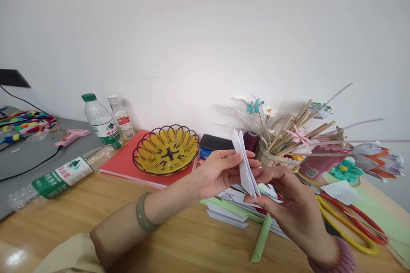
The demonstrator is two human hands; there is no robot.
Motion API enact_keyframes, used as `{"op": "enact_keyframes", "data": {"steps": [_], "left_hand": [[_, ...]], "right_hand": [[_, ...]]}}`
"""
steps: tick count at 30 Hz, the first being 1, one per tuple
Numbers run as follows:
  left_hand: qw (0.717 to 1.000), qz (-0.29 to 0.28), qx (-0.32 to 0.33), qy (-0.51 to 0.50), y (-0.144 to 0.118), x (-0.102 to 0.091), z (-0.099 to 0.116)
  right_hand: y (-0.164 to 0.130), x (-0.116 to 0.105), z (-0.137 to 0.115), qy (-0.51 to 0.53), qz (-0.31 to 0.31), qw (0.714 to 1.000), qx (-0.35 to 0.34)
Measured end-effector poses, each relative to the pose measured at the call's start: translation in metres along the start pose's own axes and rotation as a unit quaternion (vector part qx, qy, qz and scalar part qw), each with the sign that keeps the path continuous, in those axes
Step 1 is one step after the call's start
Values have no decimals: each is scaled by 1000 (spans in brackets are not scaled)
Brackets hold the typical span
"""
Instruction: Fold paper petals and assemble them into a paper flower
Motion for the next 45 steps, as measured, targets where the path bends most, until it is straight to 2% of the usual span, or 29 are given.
{"op": "enact_keyframes", "data": {"steps": [7, 10, 13, 16, 21, 26, 30, 36, 38, 41, 43, 45], "left_hand": [[1000, -17, -3, 6, 1, 3, -1], [999, 12, 27, 28, 1, -2, 7], [994, 48, 73, 58, -1, -7, 18], [988, 67, 99, 99, -2, -7, 22], [979, 79, 135, 128, -6, -2, 19], [973, 106, 160, 131, -15, 3, 13], [966, 110, 177, 156, -20, 9, 12], [946, 148, 195, 214, -27, 2, 10], [939, 149, 203, 233, -27, 1, 11], [933, 150, 208, 254, -26, 0, 12], [928, 160, 204, 269, -25, -2, 14], [926, 174, 188, 278, -24, -6, 15]], "right_hand": [[3, -4, -9, -43, 5, 998, -37], [5, -1, -10, -86, -30, 995, -31], [7, 5, -3, -91, -71, 993, 20], [7, 10, 4, -122, -80, 987, 68], [5, 22, -2, -213, -84, 973, 30], [-6, 26, 2, -299, -94, 950, 4], [-9, 30, -5, -351, -95, 931, -30], [-13, 45, -19, -502, -79, 856, -100], [-14, 48, -16, -517, -81, 846, -102], [-14, 49, -9, -483, -96, 866, -93], [-12, 47, -1, -402, -110, 907, -57], [-10, 43, 13, -273, -132, 953, 25]]}}
Point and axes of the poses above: each hand's wrist, its own y-axis towards the middle knuckle, its own x-axis out of the palm, z = x × y, the point moved 10 cm from there along y, towards the middle knuckle, and after that the axes turned 1 degree about -x, right-handed, at the moved point
